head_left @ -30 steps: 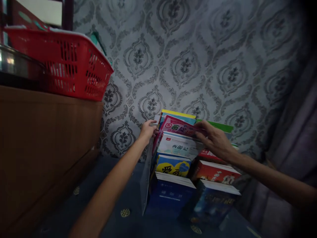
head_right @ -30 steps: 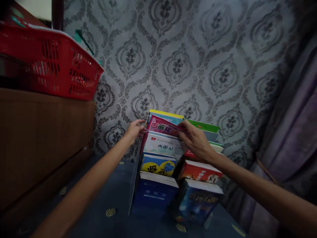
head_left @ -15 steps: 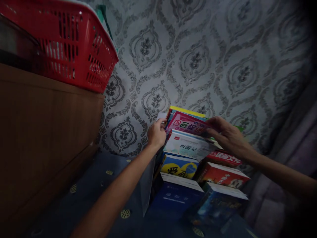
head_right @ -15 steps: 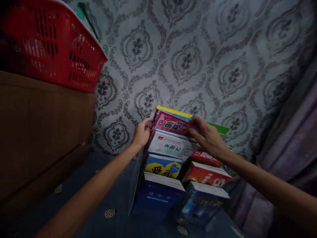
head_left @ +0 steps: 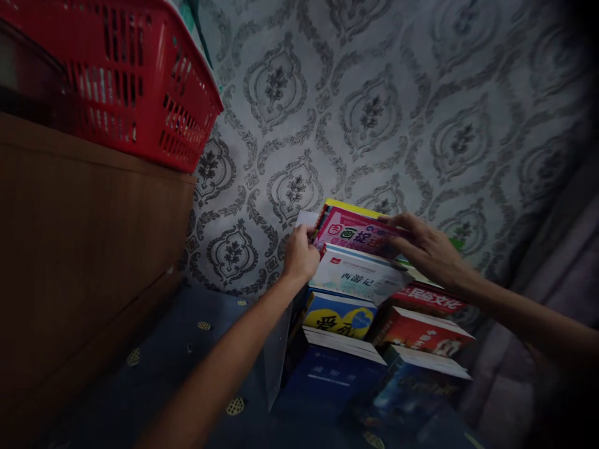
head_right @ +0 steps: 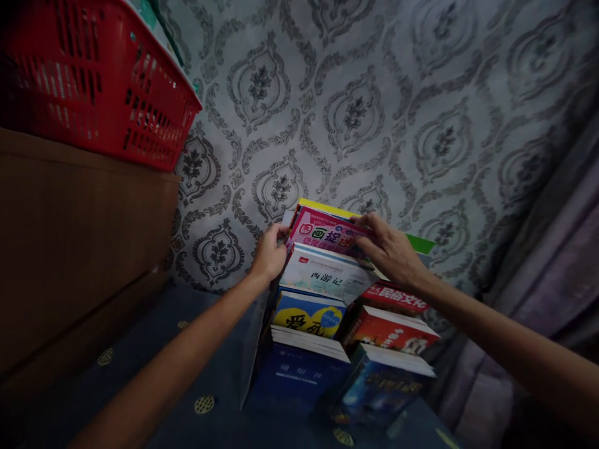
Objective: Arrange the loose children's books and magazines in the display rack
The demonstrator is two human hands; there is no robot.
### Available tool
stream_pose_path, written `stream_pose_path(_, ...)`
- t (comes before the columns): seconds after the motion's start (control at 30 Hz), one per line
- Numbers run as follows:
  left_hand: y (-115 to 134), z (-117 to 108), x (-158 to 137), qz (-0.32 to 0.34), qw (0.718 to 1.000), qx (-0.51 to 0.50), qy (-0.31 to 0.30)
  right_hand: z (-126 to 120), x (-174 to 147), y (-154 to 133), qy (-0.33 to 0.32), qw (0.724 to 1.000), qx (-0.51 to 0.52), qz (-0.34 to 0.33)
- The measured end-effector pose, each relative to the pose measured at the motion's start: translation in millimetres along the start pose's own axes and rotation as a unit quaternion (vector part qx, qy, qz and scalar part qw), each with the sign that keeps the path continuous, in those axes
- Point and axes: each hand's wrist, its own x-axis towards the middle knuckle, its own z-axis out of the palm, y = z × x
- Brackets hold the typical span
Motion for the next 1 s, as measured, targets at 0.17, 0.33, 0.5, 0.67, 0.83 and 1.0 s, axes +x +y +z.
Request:
stream_pose_path(0.17, 4, 4, 2, -0.021, 0.999, -0.017, 0.020, -7, 0, -13, -0.020, 0.999, 0.027, 0.030)
stream_pose_path(0.33, 7, 0, 11, -0.018, 0.999, -0.033, 0.000, -12, 2, -21, -0.021, 0.999, 0.034, 0.029)
stream_pose_path(0.5, 9, -5, 16, 0.009, 0.999, -0.026, -0.042, -18, -1, -23, -0.022, 0.999, 0.033, 0.012)
stream_pose_path(0.67, 9, -4, 10, 0.036, 0.999, 0.000, -0.026, -17, -8, -17, -0.018, 0.999, 0.028, -0.006)
stream_pose_path(0.83, 10, -3, 6, 0.014, 0.997, -0.065, -0.030, -12, 18, -1, -0.036, 0.999, -0.013, -0.028)
stream_pose_path(1.0, 13, -10, 8, -0.070, 0.979, -0.180, -0.070, -19, 61, -12, -0.214, 0.972, -0.090, -0.027)
